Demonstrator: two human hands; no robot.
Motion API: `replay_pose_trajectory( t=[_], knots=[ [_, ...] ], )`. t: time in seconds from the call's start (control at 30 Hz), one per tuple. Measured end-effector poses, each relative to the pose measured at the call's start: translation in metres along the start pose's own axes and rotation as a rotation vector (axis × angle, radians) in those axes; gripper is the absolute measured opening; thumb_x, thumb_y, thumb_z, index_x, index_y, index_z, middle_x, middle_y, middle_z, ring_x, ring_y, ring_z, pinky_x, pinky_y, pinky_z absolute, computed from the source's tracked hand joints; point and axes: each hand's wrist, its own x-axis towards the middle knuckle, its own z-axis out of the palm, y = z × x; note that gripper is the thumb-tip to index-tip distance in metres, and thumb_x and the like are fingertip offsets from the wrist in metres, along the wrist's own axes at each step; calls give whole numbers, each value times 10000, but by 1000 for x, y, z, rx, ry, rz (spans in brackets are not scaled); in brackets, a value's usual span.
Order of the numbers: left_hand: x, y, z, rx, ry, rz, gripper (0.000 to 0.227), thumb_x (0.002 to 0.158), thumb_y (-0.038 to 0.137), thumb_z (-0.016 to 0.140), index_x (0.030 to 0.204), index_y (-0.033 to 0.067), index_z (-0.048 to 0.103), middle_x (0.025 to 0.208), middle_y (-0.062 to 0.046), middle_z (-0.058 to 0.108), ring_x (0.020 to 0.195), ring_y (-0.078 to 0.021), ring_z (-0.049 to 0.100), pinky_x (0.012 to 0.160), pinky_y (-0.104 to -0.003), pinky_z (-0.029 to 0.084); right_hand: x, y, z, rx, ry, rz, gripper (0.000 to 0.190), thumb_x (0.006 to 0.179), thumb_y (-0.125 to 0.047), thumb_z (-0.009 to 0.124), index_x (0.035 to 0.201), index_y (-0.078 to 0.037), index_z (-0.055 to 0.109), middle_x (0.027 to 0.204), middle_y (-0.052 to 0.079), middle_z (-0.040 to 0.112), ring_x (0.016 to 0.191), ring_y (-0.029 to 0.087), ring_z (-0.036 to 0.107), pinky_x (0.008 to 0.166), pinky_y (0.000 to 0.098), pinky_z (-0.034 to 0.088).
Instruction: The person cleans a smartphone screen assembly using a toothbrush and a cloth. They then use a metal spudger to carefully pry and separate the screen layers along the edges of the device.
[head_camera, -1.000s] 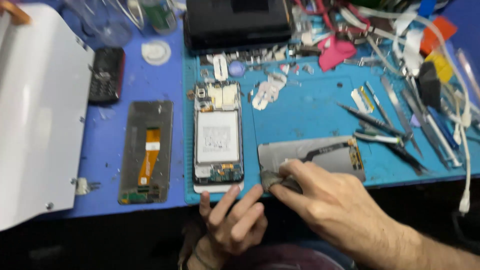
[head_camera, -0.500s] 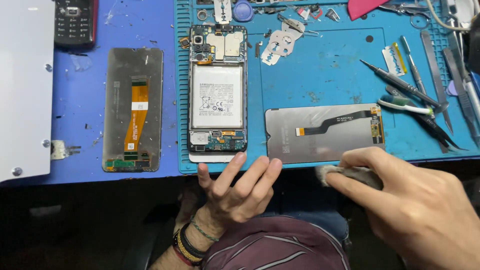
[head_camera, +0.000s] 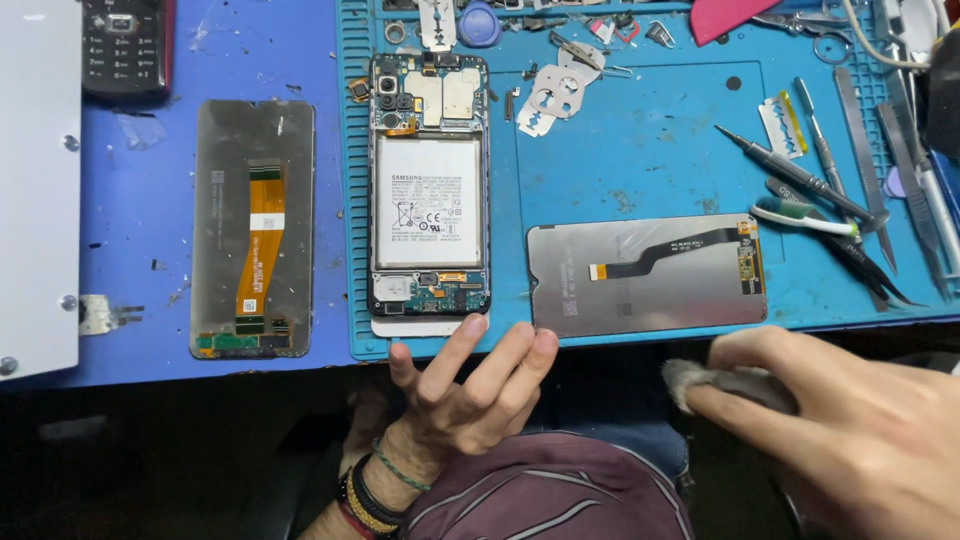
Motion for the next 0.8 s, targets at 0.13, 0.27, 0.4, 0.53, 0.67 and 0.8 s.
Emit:
replay_pose_trajectory(
  t=[0.13,0.27,0.4,0.53,0.67,0.8],
  knots=[
    [-10,0,3,23,-43,32,379,970,331,871,1280,310,655,1299,138,619,1338,-166,445,1316,-540,-40,-10,12,2,213,123,214,667,583,129,676,1174,-170,752,1294,171,614,775,214,699,603,331,604],
    [-17,3,5,32,-48,44,403,959,303,850,1305,277,645,1307,102,610,1312,-190,471,1309,-560,-21,35,11,-18,-99,120,184,532,755,30,677,1233,-200,720,1291,99,636,729,235,697,574,372,588],
    [-17,4,4,-2,-53,15,381,931,241,813,1274,286,653,1287,104,615,1318,-189,474,1312,-534,-51,79,-5,-19,-234,332,-67,360,904,-140,646,1257,-144,717,1160,73,624,734,162,585,509,281,471],
    [-17,4,5,-7,-57,0,360,931,227,802,1253,296,656,1271,111,621,1306,-191,477,1320,-521,-40,80,-7,-7,-331,349,-41,244,930,-164,669,1161,-107,723,1047,30,562,695,123,509,475,263,413],
    [-20,1,4,-8,-71,14,376,942,270,826,1268,306,644,1284,122,606,1326,-181,460,1322,-523,-72,25,18,-22,-415,131,241,451,851,-98,652,1273,-228,744,1295,39,663,863,200,677,575,301,571],
    [-24,2,5,-19,-88,3,349,932,255,799,1244,299,648,1276,106,604,1312,-190,455,1316,-526,-86,-46,75,31,-91,388,396,512,1014,291,493,1509,161,504,1504,382,499,1237,463,543,1120,525,476]
  ],
)
